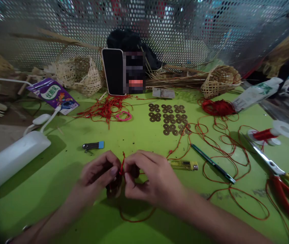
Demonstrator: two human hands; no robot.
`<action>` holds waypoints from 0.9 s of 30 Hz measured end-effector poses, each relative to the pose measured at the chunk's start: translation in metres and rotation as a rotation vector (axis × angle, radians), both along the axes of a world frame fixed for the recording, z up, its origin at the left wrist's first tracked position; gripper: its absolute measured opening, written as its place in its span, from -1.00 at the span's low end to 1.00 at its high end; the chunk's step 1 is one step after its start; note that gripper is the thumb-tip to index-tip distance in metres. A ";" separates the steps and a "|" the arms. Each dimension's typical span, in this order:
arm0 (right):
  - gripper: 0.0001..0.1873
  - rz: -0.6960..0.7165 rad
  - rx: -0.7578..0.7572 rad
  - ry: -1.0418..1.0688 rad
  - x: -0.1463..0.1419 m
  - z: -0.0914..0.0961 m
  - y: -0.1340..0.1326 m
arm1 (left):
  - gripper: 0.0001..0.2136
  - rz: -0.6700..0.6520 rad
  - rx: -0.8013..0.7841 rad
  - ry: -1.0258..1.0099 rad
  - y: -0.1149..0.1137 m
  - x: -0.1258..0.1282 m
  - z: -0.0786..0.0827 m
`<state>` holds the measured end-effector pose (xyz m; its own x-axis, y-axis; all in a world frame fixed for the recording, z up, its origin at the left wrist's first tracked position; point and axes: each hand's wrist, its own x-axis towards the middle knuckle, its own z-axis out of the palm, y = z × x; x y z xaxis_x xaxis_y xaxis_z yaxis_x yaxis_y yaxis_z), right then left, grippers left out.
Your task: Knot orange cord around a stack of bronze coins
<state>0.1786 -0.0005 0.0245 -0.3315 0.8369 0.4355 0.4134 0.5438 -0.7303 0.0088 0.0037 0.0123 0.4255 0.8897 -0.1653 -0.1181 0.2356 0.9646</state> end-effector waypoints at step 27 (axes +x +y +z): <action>-0.85 -0.029 0.077 -0.042 0.001 0.001 -0.002 | -0.95 0.039 0.214 0.214 -0.001 -0.001 0.002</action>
